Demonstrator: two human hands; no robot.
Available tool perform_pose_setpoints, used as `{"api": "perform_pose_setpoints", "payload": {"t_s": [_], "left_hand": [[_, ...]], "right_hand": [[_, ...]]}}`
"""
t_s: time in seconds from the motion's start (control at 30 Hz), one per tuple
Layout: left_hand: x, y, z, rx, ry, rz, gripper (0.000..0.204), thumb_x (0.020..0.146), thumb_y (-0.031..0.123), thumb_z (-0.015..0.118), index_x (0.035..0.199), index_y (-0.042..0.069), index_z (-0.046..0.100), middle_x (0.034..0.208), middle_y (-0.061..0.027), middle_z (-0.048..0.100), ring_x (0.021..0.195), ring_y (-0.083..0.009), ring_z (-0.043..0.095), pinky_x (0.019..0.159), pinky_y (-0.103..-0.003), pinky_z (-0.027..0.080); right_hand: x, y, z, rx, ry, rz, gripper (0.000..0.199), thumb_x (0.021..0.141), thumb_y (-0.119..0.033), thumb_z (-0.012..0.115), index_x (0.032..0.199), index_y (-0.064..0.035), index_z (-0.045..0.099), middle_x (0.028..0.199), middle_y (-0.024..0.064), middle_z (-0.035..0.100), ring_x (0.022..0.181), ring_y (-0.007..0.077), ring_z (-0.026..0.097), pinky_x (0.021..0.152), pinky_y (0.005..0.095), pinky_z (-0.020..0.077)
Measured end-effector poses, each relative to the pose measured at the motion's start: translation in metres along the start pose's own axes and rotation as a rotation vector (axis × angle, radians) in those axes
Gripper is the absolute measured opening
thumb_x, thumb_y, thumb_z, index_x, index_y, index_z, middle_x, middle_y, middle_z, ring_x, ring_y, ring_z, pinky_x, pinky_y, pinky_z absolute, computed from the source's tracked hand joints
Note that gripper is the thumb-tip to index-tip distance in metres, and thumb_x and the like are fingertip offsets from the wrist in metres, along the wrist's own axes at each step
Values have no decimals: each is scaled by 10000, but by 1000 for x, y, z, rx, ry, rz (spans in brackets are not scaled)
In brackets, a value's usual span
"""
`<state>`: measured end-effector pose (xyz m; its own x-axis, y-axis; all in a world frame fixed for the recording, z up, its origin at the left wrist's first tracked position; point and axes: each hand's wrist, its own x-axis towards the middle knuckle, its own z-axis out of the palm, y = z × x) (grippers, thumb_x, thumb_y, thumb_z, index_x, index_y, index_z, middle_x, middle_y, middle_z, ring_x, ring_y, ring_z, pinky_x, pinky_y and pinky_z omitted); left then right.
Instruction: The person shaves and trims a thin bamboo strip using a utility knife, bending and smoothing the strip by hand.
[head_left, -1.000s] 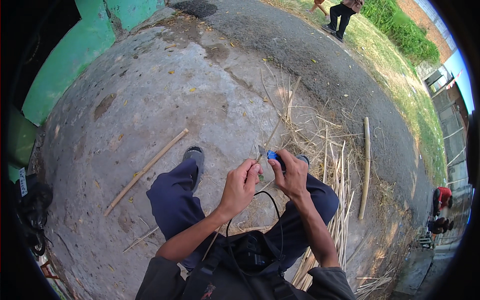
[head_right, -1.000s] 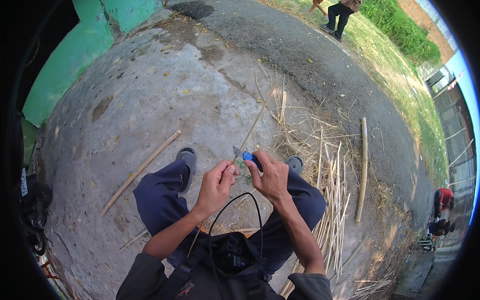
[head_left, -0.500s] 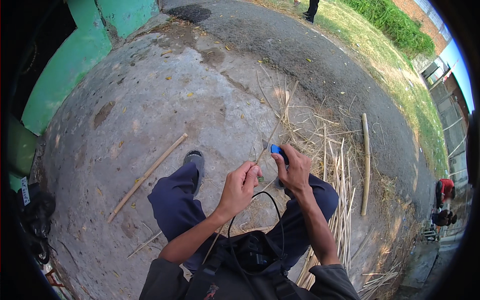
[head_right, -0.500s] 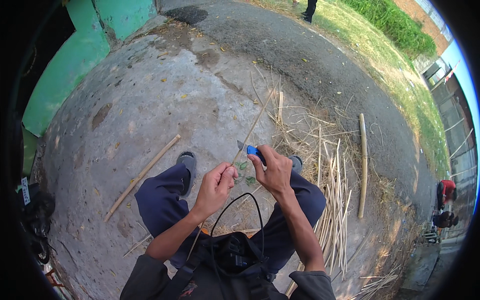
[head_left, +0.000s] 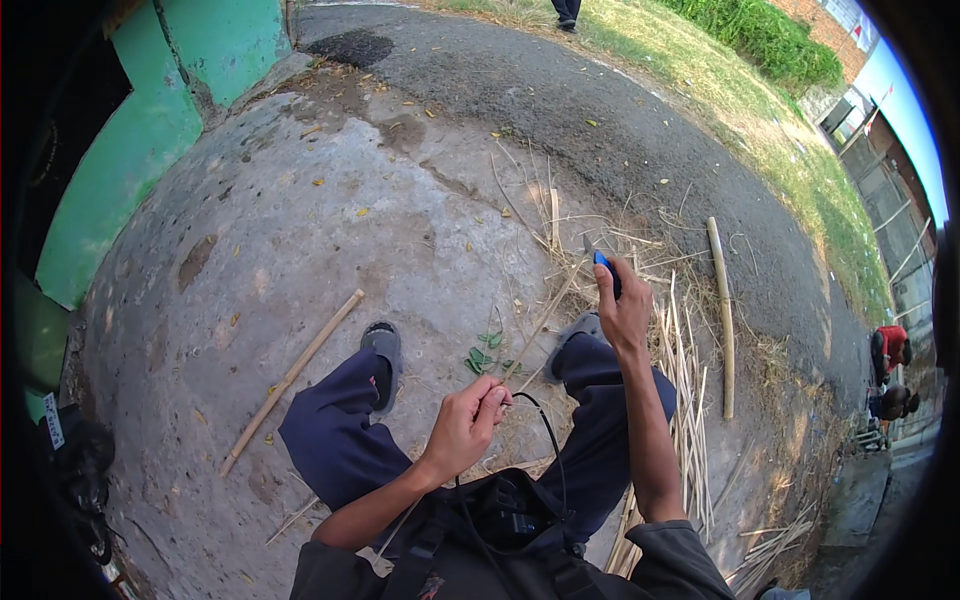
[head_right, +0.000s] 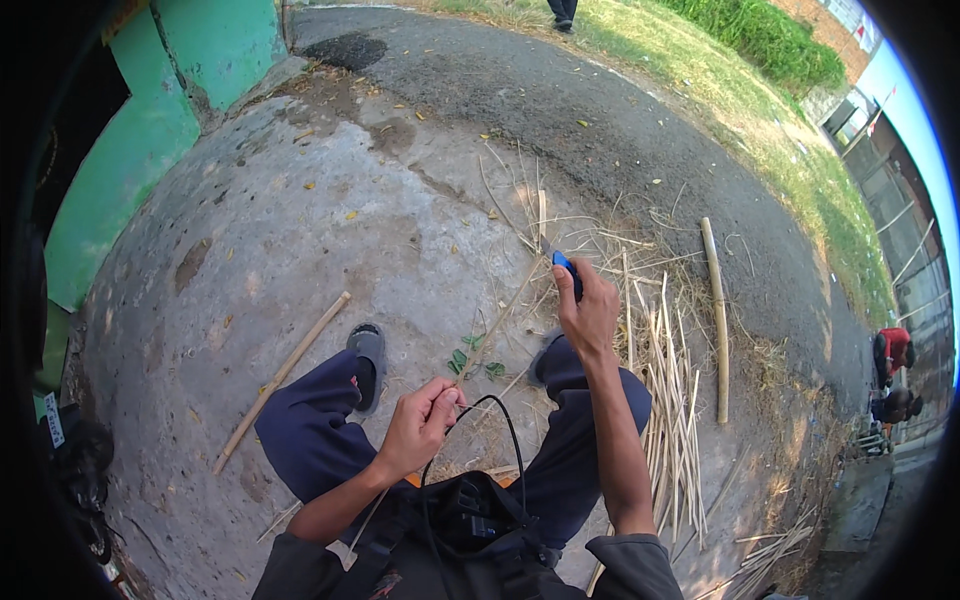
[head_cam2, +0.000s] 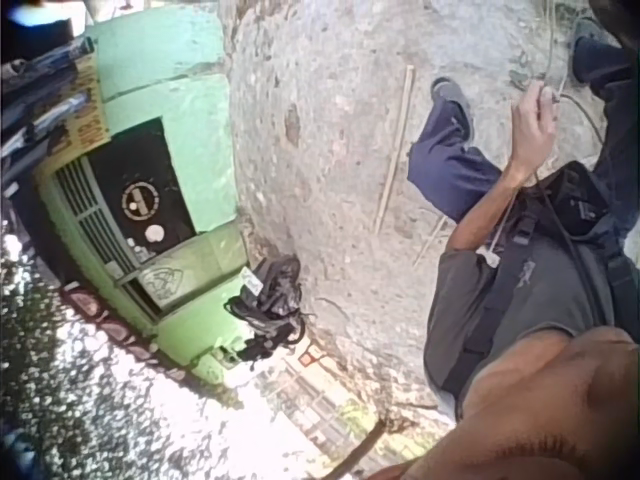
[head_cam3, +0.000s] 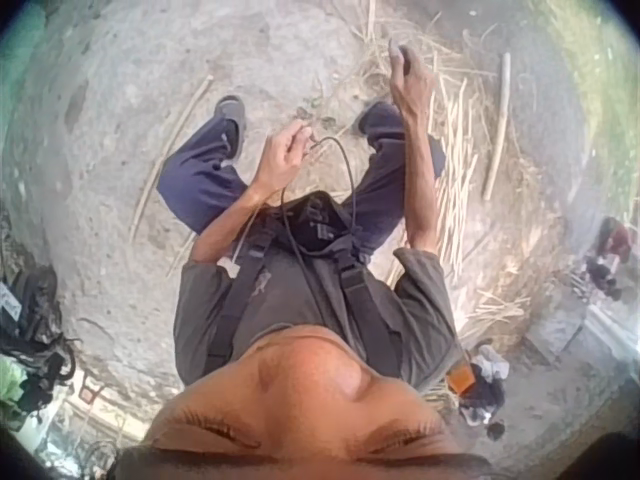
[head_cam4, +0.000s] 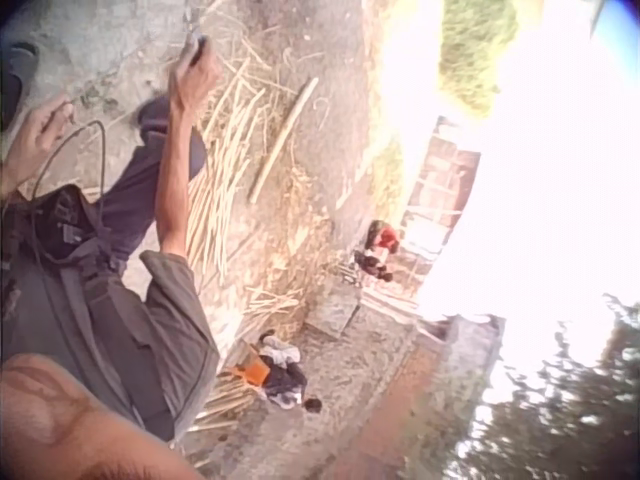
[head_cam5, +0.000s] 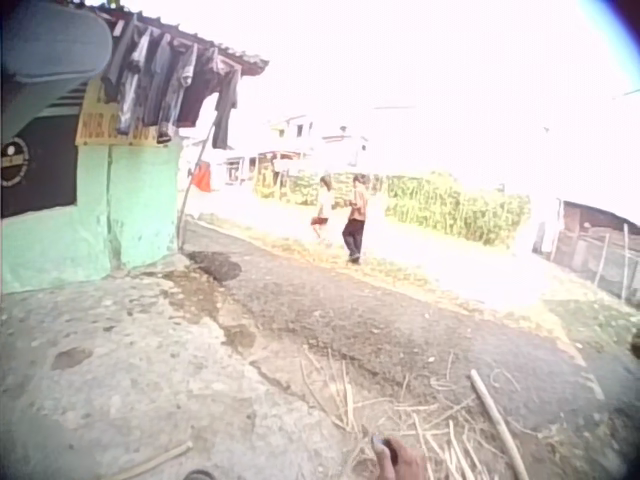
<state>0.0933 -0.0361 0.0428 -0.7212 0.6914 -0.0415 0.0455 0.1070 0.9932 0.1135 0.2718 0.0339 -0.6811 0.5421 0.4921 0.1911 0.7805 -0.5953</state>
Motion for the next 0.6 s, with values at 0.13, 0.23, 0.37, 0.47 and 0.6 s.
{"api": "perform_pose_setpoints", "payload": {"t_s": [0.13, 0.23, 0.37, 0.47, 0.6], "left_hand": [[-6, -4, -9, 32, -44, -33, 238, 1124, 162, 539, 1006, 2, 669, 663, -21, 551, 625, -70, 511, 584, -274, 408], [-12, -10, -13, 67, -59, -35, 238, 1122, 161, 544, 1010, 0, 678, 659, -30, 549, 625, -72, 513, 582, -281, 411], [-14, -9, -20, 96, -76, -17, 240, 1115, 150, 538, 1019, -13, 686, 655, -67, 577, 586, -121, 537, 584, -320, 446], [-4, -20, -34, 84, -61, -95, 251, 1136, 174, 523, 1063, -1, 689, 640, -22, 529, 598, -68, 489, 570, -281, 401], [10, -45, -41, -2, 17, -100, 231, 1158, 194, 491, 1213, 6, 612, 652, 17, 513, 578, -48, 416, 553, -268, 363]], "right_hand": [[3, 8, -6, -39, -7, 29, 336, 1071, -361, 661, 1034, -30, 708, 674, 164, 620, 601, 332, 620, 606, 444, 435], [10, 17, -7, -55, 38, 73, 402, 1093, -409, 614, 1059, -21, 714, 675, 156, 619, 601, 312, 608, 612, 434, 438], [17, 49, -10, 52, -68, 336, 490, 1103, -486, 579, 1101, -21, 732, 688, 69, 600, 584, 215, 555, 587, 403, 422], [19, 53, -22, 663, -508, 766, 558, 1095, -545, 580, 1175, -15, 735, 720, -6, 542, 578, 106, 467, 524, 314, 367], [5, 36, -7, 115, -523, 594, 545, 1140, -533, 492, 1294, -60, 715, 704, -63, 411, 552, 40, 299, 479, 239, 233]]}}
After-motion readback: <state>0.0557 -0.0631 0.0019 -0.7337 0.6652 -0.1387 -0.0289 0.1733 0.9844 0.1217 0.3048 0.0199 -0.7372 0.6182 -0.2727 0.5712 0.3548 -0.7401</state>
